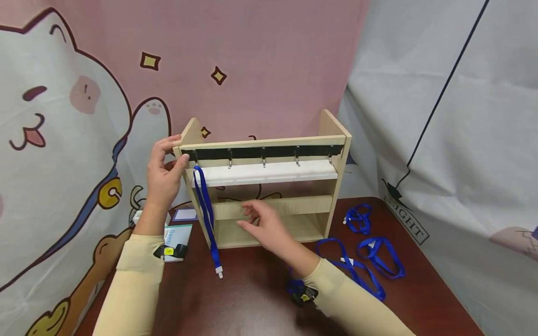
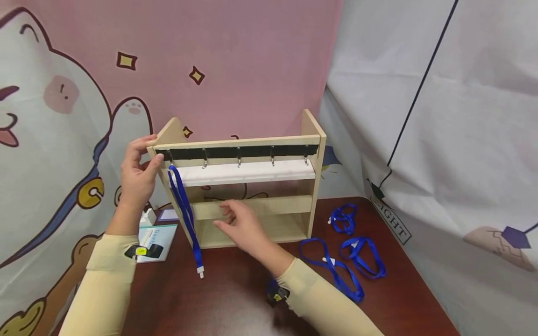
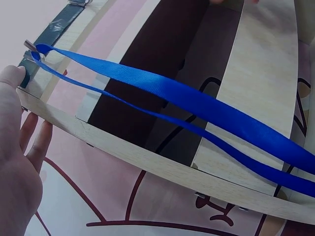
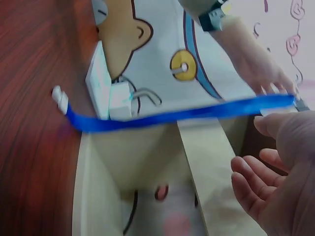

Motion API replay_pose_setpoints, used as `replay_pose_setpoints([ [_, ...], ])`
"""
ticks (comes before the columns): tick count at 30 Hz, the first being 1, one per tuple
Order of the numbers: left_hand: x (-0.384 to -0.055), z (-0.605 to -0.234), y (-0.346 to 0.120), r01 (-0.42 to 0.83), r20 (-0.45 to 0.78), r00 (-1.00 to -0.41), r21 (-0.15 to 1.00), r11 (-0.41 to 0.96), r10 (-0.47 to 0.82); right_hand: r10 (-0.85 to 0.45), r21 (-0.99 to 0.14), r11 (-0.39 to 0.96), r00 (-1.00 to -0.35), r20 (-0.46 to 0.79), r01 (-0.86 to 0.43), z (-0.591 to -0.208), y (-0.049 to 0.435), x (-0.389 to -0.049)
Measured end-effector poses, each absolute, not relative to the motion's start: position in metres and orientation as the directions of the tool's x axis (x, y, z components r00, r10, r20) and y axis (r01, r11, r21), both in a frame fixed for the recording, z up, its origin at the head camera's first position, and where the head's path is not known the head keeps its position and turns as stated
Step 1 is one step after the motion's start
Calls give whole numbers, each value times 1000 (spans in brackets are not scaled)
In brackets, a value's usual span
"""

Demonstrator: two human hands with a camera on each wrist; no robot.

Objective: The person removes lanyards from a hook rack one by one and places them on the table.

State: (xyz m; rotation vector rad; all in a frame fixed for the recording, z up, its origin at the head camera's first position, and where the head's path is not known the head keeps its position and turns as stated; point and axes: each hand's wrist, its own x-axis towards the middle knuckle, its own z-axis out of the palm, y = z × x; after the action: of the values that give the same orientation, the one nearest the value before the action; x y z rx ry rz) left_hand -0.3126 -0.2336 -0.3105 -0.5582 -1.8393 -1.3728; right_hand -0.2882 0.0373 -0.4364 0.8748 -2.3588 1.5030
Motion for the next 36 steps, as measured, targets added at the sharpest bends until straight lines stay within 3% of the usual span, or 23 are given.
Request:
replay_pose_setpoints([
  [6,-313,-312,-234,726,783,-615,607,321,-91,-332,-738,306,-794,509,-601,-436,-10,-288],
  [14,-341,-331,-248,732,795,-599,592,337,-96,-276,-725,316,-791,547,-612,-441,-46,-284],
  [22,-322,-319,-238,736,793,-602,597,319,-95,-222,-730,372,-818,530,-574,-436,-68,-287],
  [36,-311,-309,-234,735,795,-600,593,329,-94,-111,-660,503,-799,591,-558,-433,-99,-294],
])
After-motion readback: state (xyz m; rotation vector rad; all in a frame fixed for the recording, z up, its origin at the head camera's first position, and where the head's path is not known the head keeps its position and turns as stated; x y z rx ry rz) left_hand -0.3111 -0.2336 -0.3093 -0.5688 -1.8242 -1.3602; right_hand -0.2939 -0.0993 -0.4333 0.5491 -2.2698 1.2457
